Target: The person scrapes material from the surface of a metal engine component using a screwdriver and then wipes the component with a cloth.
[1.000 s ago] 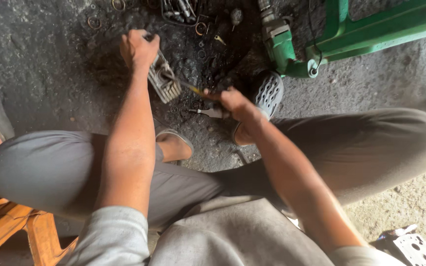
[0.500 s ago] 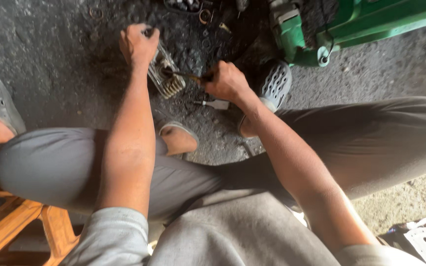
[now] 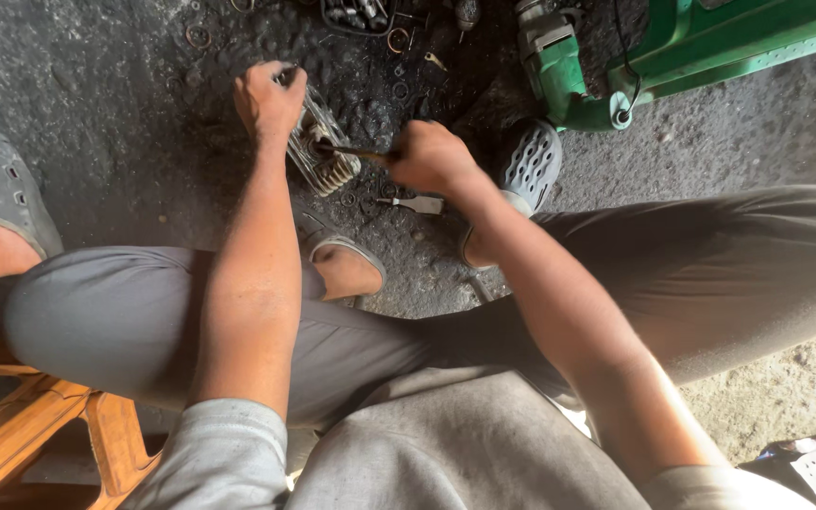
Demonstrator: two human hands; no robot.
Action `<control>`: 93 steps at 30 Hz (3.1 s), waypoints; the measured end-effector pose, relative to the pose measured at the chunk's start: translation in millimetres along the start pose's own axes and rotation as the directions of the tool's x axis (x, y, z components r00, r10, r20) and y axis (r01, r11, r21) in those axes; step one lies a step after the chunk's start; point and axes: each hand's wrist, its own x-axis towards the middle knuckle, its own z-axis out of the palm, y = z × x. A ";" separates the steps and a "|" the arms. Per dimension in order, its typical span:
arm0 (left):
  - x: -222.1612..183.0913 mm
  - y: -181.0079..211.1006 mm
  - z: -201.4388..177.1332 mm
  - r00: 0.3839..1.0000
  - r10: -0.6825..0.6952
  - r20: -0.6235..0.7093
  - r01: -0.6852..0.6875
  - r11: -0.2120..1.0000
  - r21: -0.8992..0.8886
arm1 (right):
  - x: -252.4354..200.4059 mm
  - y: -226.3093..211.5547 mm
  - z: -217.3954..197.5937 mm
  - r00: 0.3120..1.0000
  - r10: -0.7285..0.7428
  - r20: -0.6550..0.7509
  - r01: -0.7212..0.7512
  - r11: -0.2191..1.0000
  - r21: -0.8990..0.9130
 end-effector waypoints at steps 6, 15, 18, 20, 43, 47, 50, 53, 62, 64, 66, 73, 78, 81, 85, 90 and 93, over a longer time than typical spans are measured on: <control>-1.9 -2.0 5.7 0.995 0.058 -0.080 -0.055 0.998 0.036 | -10.4 -8.2 -5.5 0.981 0.100 -0.165 -0.115 0.990 -0.082; -2.7 -2.0 9.0 0.989 0.082 -0.121 -0.079 0.996 0.030 | -10.2 0.4 0.8 0.982 0.134 -0.133 -0.104 0.972 0.209; -2.6 5.0 5.3 0.981 0.107 -0.163 -0.104 0.994 0.031 | -10.4 8.6 -6.2 0.988 0.069 0.138 -0.119 0.911 0.395; -4.0 1.8 2.5 0.969 0.154 -0.191 -0.147 0.988 0.051 | -10.5 -1.6 2.5 0.998 0.063 -0.004 -0.061 0.978 0.200; -8.7 16.5 -2.4 0.987 0.031 -0.156 -0.021 0.998 0.062 | 4.1 -39.3 87.4 0.783 0.402 0.476 -0.611 0.352 0.709; -9.0 14.8 -3.6 0.994 -0.033 -0.107 0.034 0.999 0.012 | 14.5 -68.8 141.3 0.889 0.316 0.331 -0.448 0.454 0.771; -6.8 14.2 -0.4 0.989 -0.012 -0.147 0.019 0.999 0.041 | 5.9 -66.9 148.7 0.719 0.485 0.498 -0.509 -0.121 0.852; -4.7 13.3 7.2 0.981 0.055 -0.183 -0.039 0.995 0.087 | -16.4 -60.8 135.6 0.797 0.508 0.327 -0.486 0.218 0.846; -1.3 9.7 9.2 0.995 -0.083 -0.062 0.088 0.993 0.076 | -55.4 -71.6 100.8 0.922 0.382 -0.072 -0.318 0.848 0.425; -3.1 12.6 11.2 0.993 -0.035 -0.115 0.042 0.997 0.058 | -55.8 -64.5 100.6 0.923 0.371 -0.101 -0.296 0.853 0.430; -0.6 14.1 9.2 0.993 -0.067 -0.099 0.069 0.997 0.016 | -49.6 -59.8 102.0 0.917 0.395 -0.050 -0.301 0.771 0.562; -1.7 12.0 3.6 0.991 -0.104 -0.085 0.109 0.993 0.045 | -43.2 -55.6 115.0 0.909 0.417 0.020 -0.288 0.594 0.751; 4.1 16.9 -2.4 0.986 -0.067 -0.154 0.074 0.997 0.037 | -47.3 -43.5 114.0 0.956 0.273 -0.109 -0.216 0.904 0.370; -1.1 15.6 -1.4 0.985 -0.111 -0.133 0.113 0.994 0.012 | -46.1 -39.4 119.4 0.947 0.304 -0.108 -0.214 0.842 0.495; 0.8 15.5 -2.7 0.982 -0.123 -0.140 0.126 0.992 0.017 | -41.3 -45.5 126.8 0.934 0.357 -0.007 -0.236 0.633 0.738; -0.4 14.9 -1.0 0.983 -0.166 -0.076 0.168 0.986 0.020 | -52.5 -47.9 127.0 0.940 0.312 -0.139 -0.216 0.858 0.467; 2.0 15.7 -2.6 0.983 -0.139 -0.117 0.142 0.990 0.023 | -47.8 -51.5 120.3 0.920 0.390 -0.045 -0.283 0.740 0.610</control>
